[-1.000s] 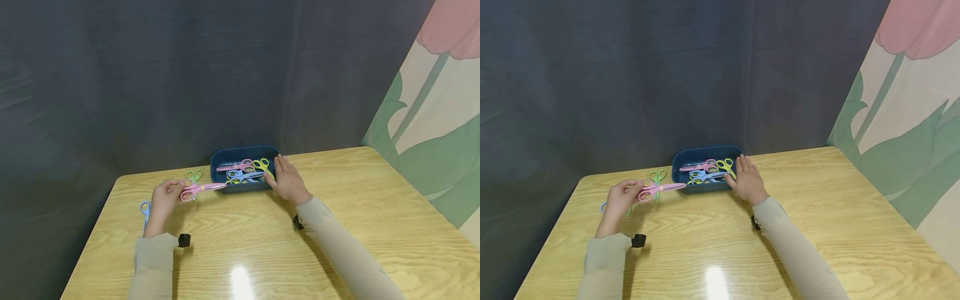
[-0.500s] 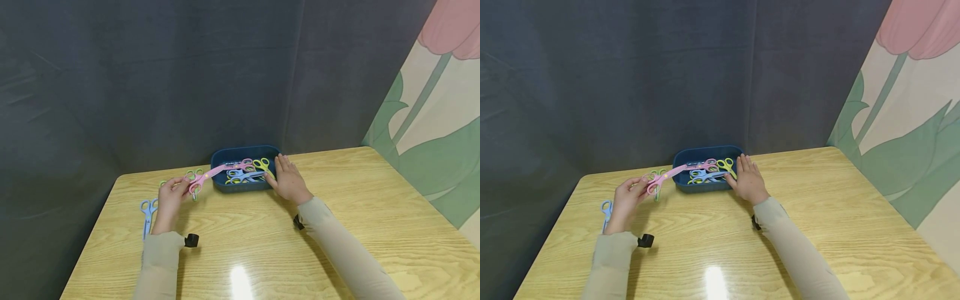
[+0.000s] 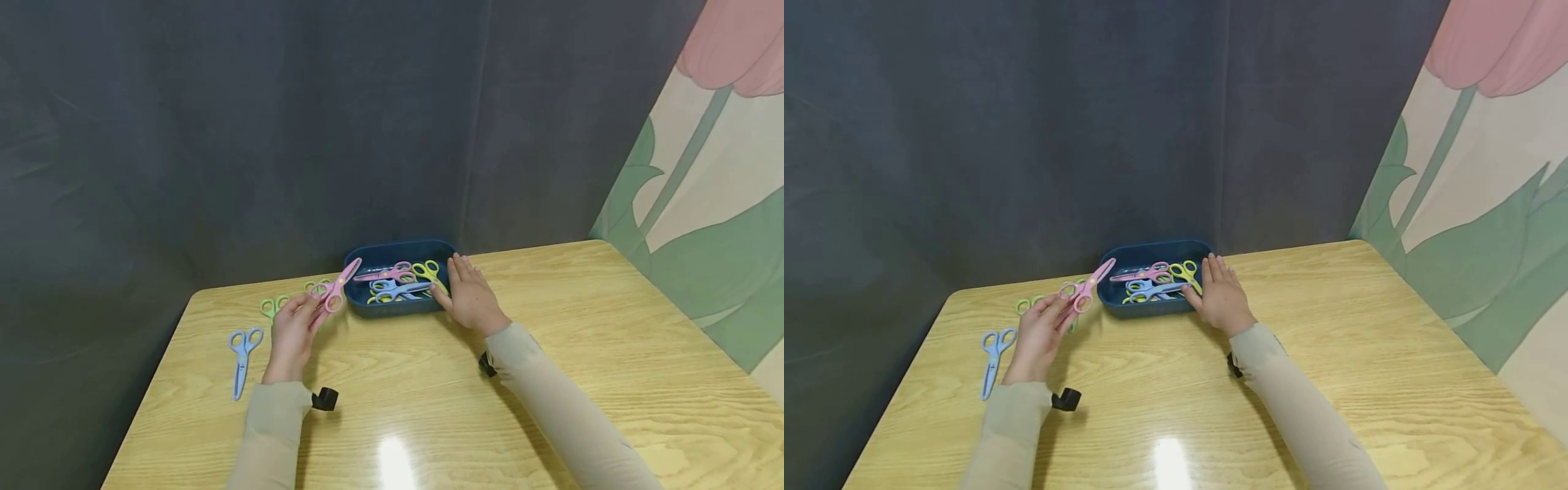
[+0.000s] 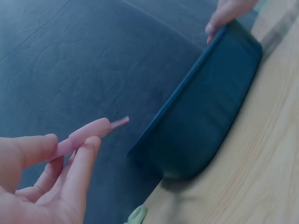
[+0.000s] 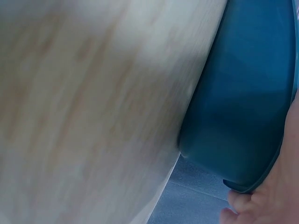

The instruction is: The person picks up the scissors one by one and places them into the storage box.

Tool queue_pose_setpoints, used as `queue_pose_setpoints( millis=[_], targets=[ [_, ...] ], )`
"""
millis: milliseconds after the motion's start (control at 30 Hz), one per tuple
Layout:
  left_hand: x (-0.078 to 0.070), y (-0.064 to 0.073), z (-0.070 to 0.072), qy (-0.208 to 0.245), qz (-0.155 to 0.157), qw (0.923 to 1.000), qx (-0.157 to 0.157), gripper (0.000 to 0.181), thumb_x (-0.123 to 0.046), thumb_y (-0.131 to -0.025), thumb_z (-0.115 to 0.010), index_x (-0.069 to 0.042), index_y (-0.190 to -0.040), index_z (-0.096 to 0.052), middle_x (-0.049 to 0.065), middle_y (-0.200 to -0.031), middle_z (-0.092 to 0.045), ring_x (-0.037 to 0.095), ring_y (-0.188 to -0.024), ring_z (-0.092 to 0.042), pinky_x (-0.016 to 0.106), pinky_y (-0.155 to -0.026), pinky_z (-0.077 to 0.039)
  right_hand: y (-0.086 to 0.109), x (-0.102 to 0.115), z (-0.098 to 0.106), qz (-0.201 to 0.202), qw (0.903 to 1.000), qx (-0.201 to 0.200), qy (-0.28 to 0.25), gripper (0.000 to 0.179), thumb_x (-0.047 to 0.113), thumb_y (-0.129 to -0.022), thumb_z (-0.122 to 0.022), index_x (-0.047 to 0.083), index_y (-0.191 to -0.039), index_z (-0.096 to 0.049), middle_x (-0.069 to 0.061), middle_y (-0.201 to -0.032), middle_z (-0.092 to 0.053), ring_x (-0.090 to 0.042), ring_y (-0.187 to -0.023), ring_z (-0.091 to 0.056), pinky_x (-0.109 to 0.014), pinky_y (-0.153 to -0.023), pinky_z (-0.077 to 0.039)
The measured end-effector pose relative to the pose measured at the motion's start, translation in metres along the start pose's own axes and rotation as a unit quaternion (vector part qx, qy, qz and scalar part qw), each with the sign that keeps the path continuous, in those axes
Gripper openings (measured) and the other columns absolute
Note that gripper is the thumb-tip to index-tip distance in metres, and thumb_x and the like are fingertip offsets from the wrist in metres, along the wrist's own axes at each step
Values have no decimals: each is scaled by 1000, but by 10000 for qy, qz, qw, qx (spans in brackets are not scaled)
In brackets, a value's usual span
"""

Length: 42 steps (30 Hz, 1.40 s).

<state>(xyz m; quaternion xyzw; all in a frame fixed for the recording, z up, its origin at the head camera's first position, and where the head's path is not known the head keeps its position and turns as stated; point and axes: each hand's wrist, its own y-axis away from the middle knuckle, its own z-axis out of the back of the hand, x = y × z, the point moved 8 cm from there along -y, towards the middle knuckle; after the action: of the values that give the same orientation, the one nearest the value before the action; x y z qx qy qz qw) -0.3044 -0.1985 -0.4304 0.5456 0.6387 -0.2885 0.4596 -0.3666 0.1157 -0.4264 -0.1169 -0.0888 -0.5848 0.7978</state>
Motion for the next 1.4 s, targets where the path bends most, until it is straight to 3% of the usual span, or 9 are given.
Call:
queue_pose_setpoints(
  millis=[300, 467, 900, 1400],
  targets=[
    [16, 1, -13, 358, 140, 9991, 198, 15, 2, -102, -56, 12, -113, -57, 9, -102, -69, 14, -92, -73, 26, -90, -55, 1, -1, -2, -16, 10000, 51, 22, 84, 54, -107, -34, -10, -157, -16, -26, -166, -9, -42, -154, -8, -53, -124, -9],
    [23, 1, -18, 307, 199, 9992, 161, 19, 1, -101, -58, 14, -115, -56, 11, -110, -66, 14, -92, -73, 26, -90, -55, 0, 0, -2, 6, 9999, 79, 73, 83, 54, -107, -34, -10, -157, -16, -26, -166, -8, -42, -154, -9, -54, -123, -10],
    [30, 0, -20, 168, 298, 9994, -87, 21, 2, -101, -58, 11, -119, -56, 10, -112, -62, 11, -90, -70, 25, -91, -55, 1, -1, -2, -12, 10000, 26, -16, 82, 52, -107, -37, -11, -157, -17, -26, -166, -9, -42, -154, -8, -55, -123, -9],
    [35, -4, -21, 18, 391, 9992, -110, 24, 0, -100, -60, 12, -120, -56, 16, -123, -58, 9, -92, -70, 23, -91, -54, 1, -1, -1, -45, 9999, 112, -77, 83, 54, -107, -36, -10, -157, -15, -25, -167, -7, -41, -154, -5, -54, -123, -10]
  ],
)
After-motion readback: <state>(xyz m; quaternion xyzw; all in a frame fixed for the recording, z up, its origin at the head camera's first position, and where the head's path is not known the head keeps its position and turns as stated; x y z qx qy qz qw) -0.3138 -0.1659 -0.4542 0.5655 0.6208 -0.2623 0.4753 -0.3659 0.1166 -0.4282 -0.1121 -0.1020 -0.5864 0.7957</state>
